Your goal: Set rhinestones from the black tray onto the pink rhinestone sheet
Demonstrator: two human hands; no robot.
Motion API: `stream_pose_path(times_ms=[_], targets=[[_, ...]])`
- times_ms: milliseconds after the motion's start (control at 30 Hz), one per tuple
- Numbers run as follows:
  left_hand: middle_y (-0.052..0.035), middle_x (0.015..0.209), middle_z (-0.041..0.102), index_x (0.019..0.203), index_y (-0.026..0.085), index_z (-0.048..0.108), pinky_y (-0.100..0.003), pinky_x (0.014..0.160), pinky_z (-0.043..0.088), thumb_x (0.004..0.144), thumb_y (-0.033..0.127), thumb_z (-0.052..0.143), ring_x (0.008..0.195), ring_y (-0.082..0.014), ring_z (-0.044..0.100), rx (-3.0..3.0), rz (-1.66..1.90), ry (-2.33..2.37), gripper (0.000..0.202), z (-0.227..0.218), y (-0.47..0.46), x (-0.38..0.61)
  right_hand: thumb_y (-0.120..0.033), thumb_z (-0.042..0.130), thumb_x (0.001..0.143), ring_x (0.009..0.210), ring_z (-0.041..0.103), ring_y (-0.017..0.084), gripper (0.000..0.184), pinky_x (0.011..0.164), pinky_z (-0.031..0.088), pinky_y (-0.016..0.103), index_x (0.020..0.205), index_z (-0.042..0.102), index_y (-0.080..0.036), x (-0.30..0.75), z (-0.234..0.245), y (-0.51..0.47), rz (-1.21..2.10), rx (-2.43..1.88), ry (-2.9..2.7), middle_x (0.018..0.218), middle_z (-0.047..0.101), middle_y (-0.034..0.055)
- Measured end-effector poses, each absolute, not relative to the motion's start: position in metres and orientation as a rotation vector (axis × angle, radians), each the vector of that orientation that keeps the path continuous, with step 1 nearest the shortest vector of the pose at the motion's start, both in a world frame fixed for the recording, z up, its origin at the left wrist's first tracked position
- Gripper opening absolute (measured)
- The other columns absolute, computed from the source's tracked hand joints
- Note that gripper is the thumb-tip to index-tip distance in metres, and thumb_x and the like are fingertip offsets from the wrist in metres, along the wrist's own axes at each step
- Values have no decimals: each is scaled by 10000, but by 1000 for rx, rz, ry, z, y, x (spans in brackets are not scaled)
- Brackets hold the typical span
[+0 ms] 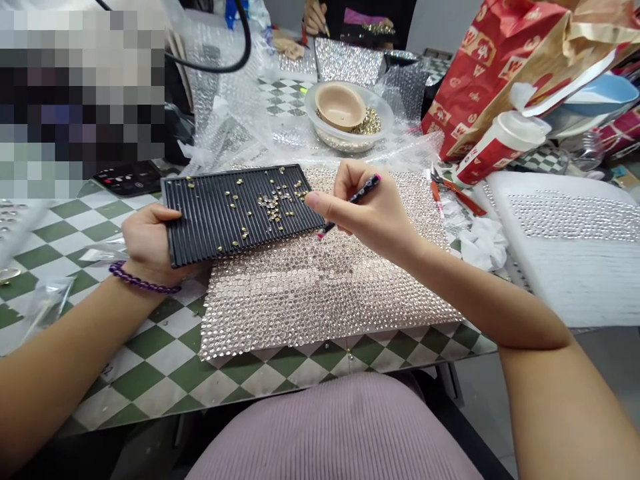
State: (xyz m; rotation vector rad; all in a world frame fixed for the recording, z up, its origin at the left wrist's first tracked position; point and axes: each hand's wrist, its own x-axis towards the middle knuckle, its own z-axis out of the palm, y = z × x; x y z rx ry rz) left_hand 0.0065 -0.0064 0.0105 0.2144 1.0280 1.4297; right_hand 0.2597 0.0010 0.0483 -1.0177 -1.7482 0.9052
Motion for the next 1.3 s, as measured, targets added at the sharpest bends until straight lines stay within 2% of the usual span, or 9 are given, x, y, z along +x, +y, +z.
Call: stream_pose_path(times_ms=[167,267,433,533,700,867,1067,1300], targets=[[-120,879,709,1027,92,581,-570,949,505,548,118,445,1109,-337,621,252,1440,917,500,9,-7,7,-323,750,785,520,468,91,402,480,366,281,566,434,-210,269,49,-22,731,-1125,-1913,561,528,-27],[-128,916,709,1068,70,566,-575,943,507,545,114,437,1097,-339,628,224,1438,930,540,9,-7,6,-295,731,804,506,463,85,393,486,352,284,549,447,-199,278,43,-32,726,-1153,-2058,546,533,-26],[-124,870,707,1079,33,556,-580,926,516,530,112,440,1070,-350,640,214,1446,954,567,9,-6,5,-286,717,808,508,479,80,375,498,362,271,554,458,-188,294,32,-32,700,-1233,-2118,548,552,-26],[-108,867,711,1092,42,558,-590,907,524,532,113,431,1056,-348,648,216,1446,979,578,10,-6,7,-280,716,802,511,470,79,374,499,358,267,551,455,-187,300,30,-29,673,-1322,-2095,548,544,-27],[-72,782,699,1117,41,556,-544,898,544,540,106,404,991,-305,678,242,1447,1017,600,12,-6,10,-313,710,804,488,422,66,403,489,322,263,533,441,-183,304,27,-27,600,-1363,-2145,514,503,-39],[-81,768,692,1122,45,556,-552,871,554,533,110,402,1016,-322,669,273,1437,1016,613,14,-8,10,-281,693,808,482,412,55,387,493,312,256,538,437,-176,303,22,-29,597,-1363,-2184,508,493,-45],[-80,904,719,1207,50,514,-562,871,554,524,94,408,1041,-323,662,194,1446,1039,693,15,-7,10,-319,696,813,467,399,54,418,476,311,249,519,437,-175,302,19,-31,593,-1332,-2165,484,484,-43],[-108,1023,714,1300,-23,427,-538,848,570,532,79,403,1050,-315,659,168,1430,1056,775,13,-7,8,-210,671,805,468,425,53,361,473,315,242,522,449,-171,301,18,-31,572,-1238,-2234,492,500,-38]])
